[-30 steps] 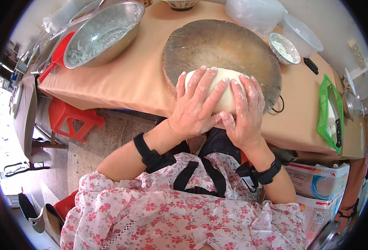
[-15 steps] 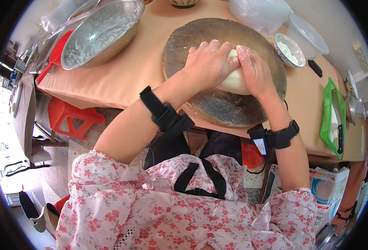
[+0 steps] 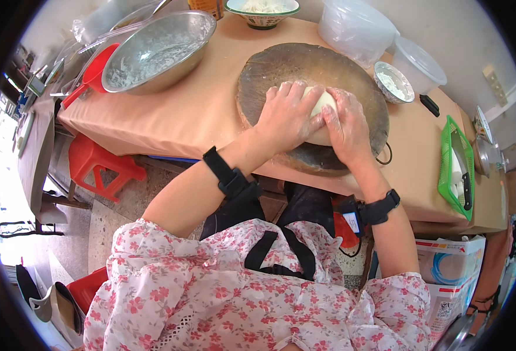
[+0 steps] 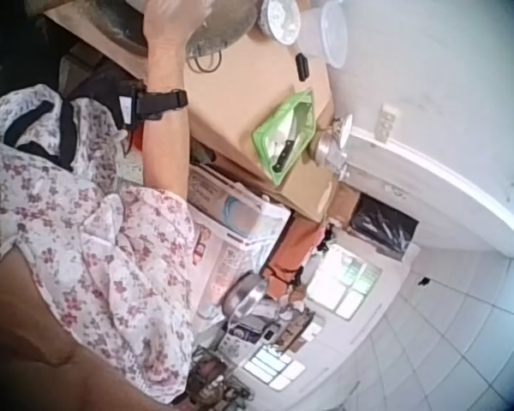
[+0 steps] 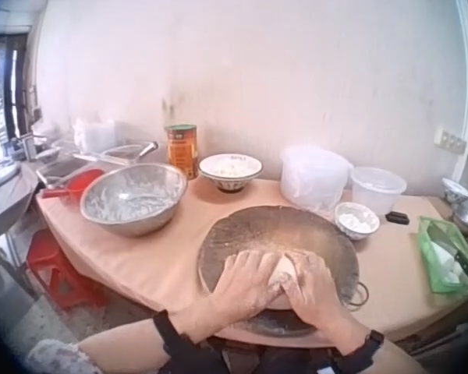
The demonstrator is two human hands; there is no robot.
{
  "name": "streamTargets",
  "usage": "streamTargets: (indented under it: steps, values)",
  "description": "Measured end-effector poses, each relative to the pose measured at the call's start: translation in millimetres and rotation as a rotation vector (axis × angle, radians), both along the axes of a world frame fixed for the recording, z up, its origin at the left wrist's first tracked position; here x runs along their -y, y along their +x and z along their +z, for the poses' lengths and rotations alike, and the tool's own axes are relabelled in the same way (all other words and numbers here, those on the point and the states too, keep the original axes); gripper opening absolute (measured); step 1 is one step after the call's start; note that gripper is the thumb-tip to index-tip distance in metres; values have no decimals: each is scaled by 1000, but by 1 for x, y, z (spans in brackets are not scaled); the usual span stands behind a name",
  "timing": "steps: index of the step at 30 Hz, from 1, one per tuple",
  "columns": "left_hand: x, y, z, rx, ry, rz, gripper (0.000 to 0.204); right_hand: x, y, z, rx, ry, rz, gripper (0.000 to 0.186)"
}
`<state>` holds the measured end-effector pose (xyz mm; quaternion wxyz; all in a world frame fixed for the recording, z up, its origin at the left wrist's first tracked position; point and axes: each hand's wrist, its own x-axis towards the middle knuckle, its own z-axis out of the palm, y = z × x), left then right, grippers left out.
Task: Kneading a large piece of dough on a wooden board.
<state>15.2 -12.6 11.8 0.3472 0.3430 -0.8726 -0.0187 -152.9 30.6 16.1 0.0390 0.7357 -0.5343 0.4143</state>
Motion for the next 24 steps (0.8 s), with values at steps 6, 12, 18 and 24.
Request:
streamTargets:
  steps: [6,12,18,24]
  values:
    - [-42,21,-7,-26,-275,-17,63,-47,11,-11,-182,-138,10,54]
    - [-70,38,-34,-63,-310,-84,70,-87,18,-27,-218,-193,29,57]
    - [-82,49,-57,-45,-326,-126,69,-106,20,-44,-284,-210,1,54]
    - [-87,47,-58,-7,-294,-93,72,-104,16,-49,-310,-220,-1,51]
